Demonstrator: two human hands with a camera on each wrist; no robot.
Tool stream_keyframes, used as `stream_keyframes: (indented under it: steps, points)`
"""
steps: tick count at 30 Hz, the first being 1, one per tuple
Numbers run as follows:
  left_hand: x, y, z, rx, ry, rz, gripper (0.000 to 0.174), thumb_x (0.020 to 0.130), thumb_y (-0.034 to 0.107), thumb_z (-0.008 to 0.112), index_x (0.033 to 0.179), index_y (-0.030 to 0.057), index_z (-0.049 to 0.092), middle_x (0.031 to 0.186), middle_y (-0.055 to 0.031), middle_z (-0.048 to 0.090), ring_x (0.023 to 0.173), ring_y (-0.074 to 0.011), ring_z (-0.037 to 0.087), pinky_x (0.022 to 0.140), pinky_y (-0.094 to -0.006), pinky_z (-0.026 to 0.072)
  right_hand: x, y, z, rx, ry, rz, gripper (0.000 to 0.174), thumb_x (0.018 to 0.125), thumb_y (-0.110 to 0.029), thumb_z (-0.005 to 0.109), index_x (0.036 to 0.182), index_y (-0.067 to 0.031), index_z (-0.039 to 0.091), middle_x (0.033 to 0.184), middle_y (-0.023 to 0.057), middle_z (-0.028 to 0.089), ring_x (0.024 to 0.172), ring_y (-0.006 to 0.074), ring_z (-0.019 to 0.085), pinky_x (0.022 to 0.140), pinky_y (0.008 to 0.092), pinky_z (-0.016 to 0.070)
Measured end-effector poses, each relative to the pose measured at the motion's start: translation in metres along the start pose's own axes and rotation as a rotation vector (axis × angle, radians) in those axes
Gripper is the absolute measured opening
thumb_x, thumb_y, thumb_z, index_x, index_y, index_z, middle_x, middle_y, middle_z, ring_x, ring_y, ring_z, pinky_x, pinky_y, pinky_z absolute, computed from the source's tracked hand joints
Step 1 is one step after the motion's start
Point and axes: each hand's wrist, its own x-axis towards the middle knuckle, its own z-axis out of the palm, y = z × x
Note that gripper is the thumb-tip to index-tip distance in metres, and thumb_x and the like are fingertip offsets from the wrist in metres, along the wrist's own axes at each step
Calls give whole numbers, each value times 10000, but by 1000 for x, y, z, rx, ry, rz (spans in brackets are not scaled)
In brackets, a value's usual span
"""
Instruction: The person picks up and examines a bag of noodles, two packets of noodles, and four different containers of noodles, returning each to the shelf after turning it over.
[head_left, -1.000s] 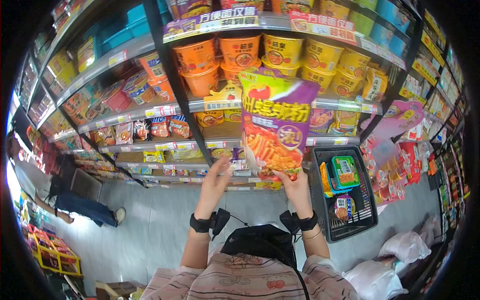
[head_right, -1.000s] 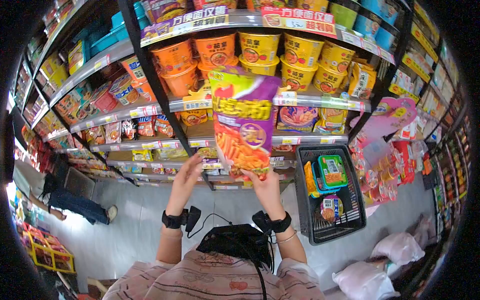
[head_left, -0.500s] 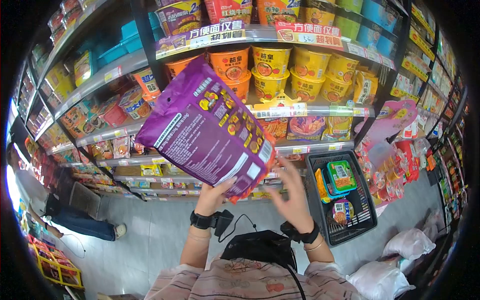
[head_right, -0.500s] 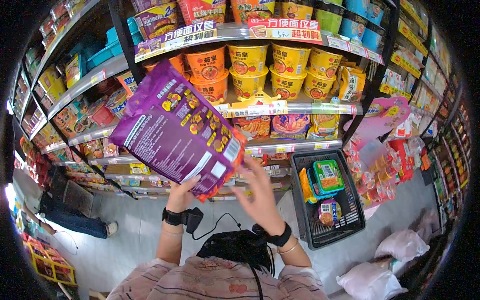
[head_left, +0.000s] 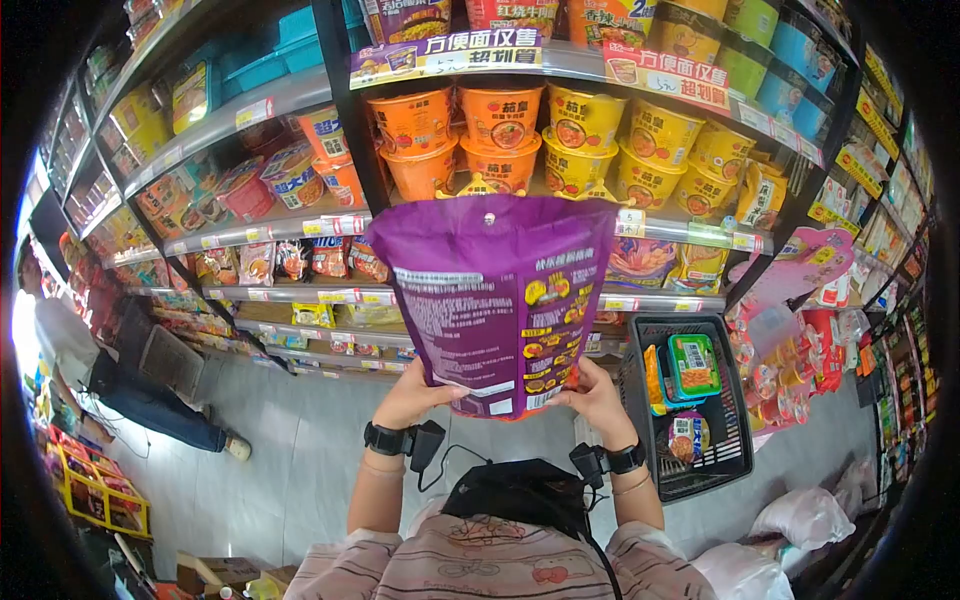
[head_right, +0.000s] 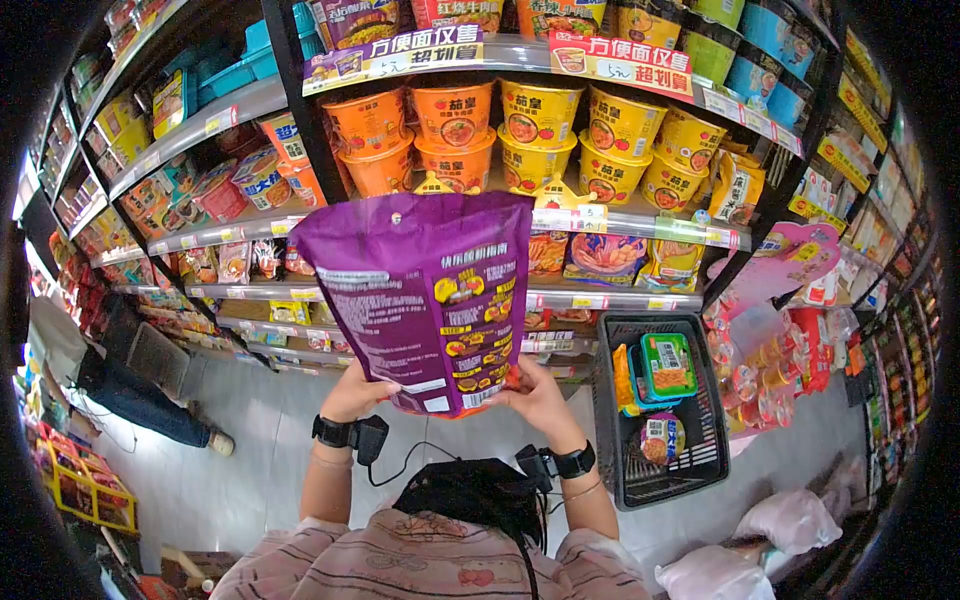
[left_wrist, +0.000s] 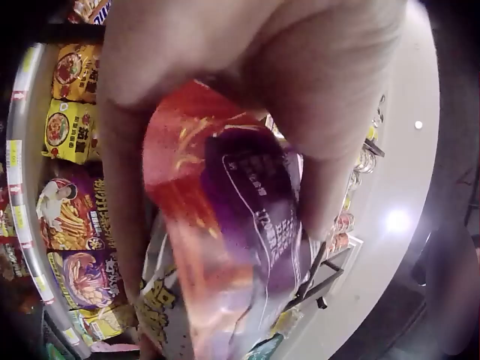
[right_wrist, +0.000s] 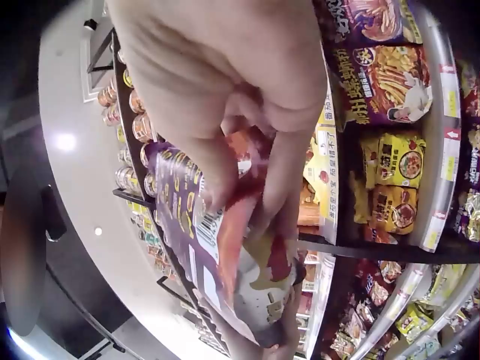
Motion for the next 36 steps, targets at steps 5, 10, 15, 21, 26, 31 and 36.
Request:
stream_keyframes:
  steps: [5, 10, 15, 21, 26, 31, 36]
  points:
    - [-5, 3, 5, 143, -97, 19, 653, 650, 40, 748, 1203, 15, 402, 1100, -63, 542, 987, -129, 509, 847, -292, 439, -1, 5, 5, 52, 23, -24, 533, 694, -54, 718, 1165, 1, 474, 1069, 33, 574, 958, 108, 543, 817, 251, 454]
    - [-3, 4, 7, 379, -181, 78, 694, 594, 10, 778, 1194, 11, 429, 1103, -55, 548, 957, -118, 520, 815, -278, 453, -5, 8, 6, 24, 19, 1, 501, 727, 18, 665, 1182, 33, 457, 1073, 50, 570, 971, 113, 531, 834, 266, 451]
    - [-8, -4, 7, 245, -120, -27, 562, 639, 19, 754, 1131, 4, 482, 1047, -48, 574, 950, -104, 515, 822, -266, 445, -6, 12, 6, 17, 18, 2, 507, 720, 31, 667, 1184, 25, 462, 1065, 48, 572, 959, 109, 534, 820, 260, 458]
    - [-10, -15, 6, 291, -86, 40, 554, 648, 27, 751, 1131, 10, 481, 1056, -43, 574, 953, -107, 516, 822, -273, 444, -9, 18, 3, -31, -18, 35, 559, 716, 47, 664, 1222, 0, 431, 1106, 48, 549, 966, 117, 530, 822, 269, 461]
    - [-17, -18, 9, 235, -17, 71, 553, 637, 32, 759, 1123, 14, 493, 1046, -39, 582, 946, -121, 525, 829, -283, 441, 2, -17, -16, -14, -135, -108, 654, 771, -28, 635, 1322, -47, 284, 1304, 115, 388, 1143, 206, 441, 899, 353, 426]
    - [-21, -20, 9, 227, -47, 0, 568, 633, 7, 751, 1135, 10, 486, 1061, -44, 581, 949, -124, 528, 834, -284, 441, 26, -117, 0, -32, 10, -374, 473, 894, -216, 471, 1307, -46, 315, 1337, 157, 359, 1233, 256, 360, 976, 361, 334]
    - [-24, -25, -1, 203, -114, -79, 537, 636, -4, 743, 1119, 8, 508, 1059, -45, 585, 960, -128, 526, 842, -291, 437, 51, -139, 10, -392, -54, 79, 346, 925, -236, 435, 1138, 34, 481, 1139, 44, 518, 1069, 108, 434, 931, 250, 326]
